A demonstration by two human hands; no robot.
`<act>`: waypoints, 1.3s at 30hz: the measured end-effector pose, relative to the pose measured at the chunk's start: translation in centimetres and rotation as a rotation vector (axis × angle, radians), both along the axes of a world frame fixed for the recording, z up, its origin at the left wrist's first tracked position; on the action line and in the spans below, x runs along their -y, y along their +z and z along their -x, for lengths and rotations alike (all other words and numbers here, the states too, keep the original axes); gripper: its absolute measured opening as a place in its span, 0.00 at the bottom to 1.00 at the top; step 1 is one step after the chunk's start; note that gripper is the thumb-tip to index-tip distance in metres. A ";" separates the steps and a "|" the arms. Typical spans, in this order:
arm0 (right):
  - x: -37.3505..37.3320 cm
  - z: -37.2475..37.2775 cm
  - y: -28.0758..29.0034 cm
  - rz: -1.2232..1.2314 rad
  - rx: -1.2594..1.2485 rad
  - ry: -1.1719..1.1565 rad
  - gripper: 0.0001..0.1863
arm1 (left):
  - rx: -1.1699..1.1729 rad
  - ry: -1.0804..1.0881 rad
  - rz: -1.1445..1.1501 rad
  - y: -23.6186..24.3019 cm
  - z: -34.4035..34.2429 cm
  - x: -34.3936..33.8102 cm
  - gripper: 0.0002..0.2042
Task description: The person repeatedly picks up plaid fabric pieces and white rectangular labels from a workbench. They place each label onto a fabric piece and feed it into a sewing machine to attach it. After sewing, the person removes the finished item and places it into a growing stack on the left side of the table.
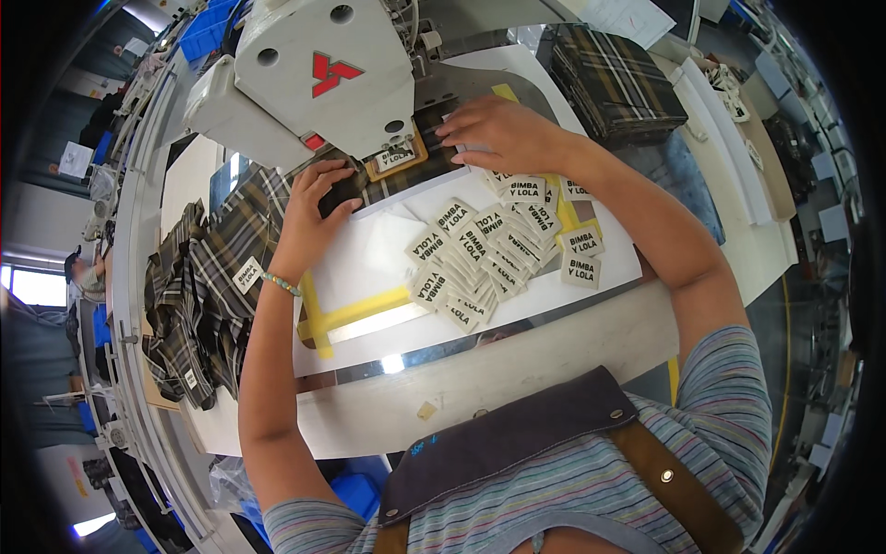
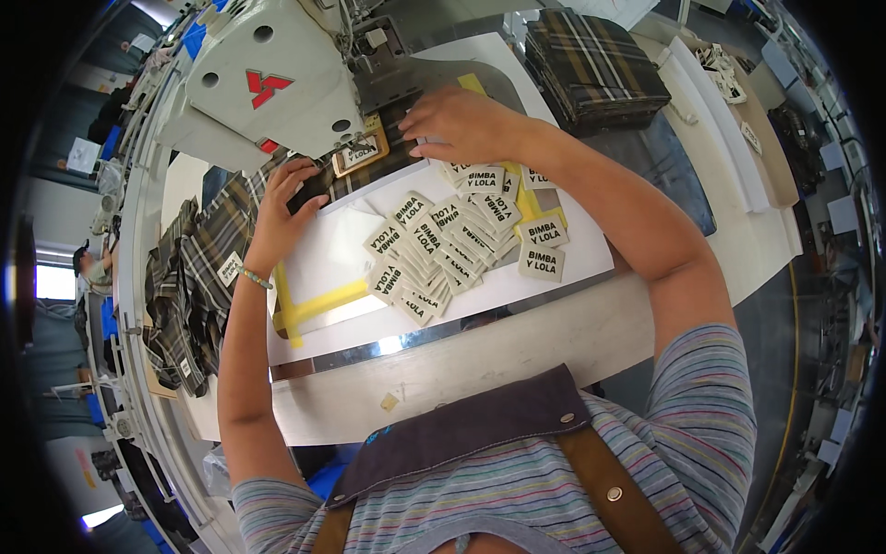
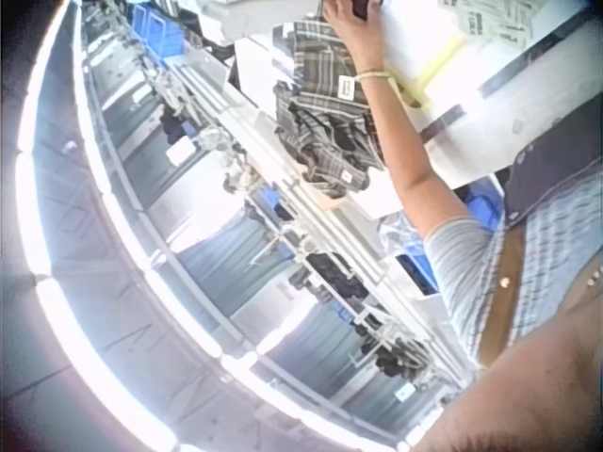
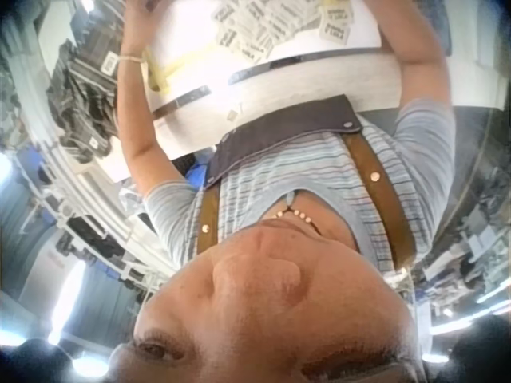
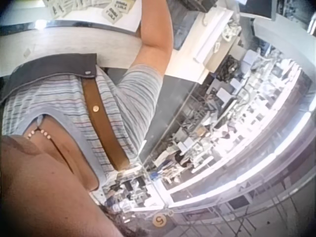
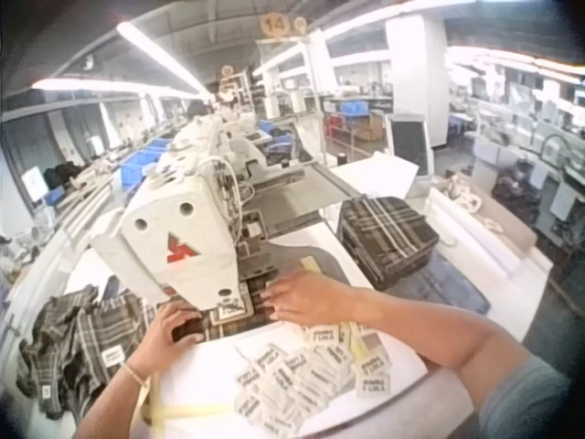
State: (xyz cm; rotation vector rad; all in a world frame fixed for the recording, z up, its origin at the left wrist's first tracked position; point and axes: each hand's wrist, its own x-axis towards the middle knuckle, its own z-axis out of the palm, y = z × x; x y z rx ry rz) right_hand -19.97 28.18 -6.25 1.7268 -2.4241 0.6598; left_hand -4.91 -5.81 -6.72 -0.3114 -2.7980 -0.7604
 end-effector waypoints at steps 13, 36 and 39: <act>1.2 -1.6 4.6 -0.375 0.023 -0.128 0.25 | -0.057 0.041 -0.040 -0.1 1.2 -1.5 0.23; -0.6 -5.6 5.8 -0.018 -0.217 0.018 0.14 | -0.432 0.076 0.527 0.9 -8.0 6.3 0.12; -0.2 -5.2 5.3 -0.073 -0.099 0.067 0.14 | -0.314 0.255 0.502 -0.9 -10.8 10.3 0.12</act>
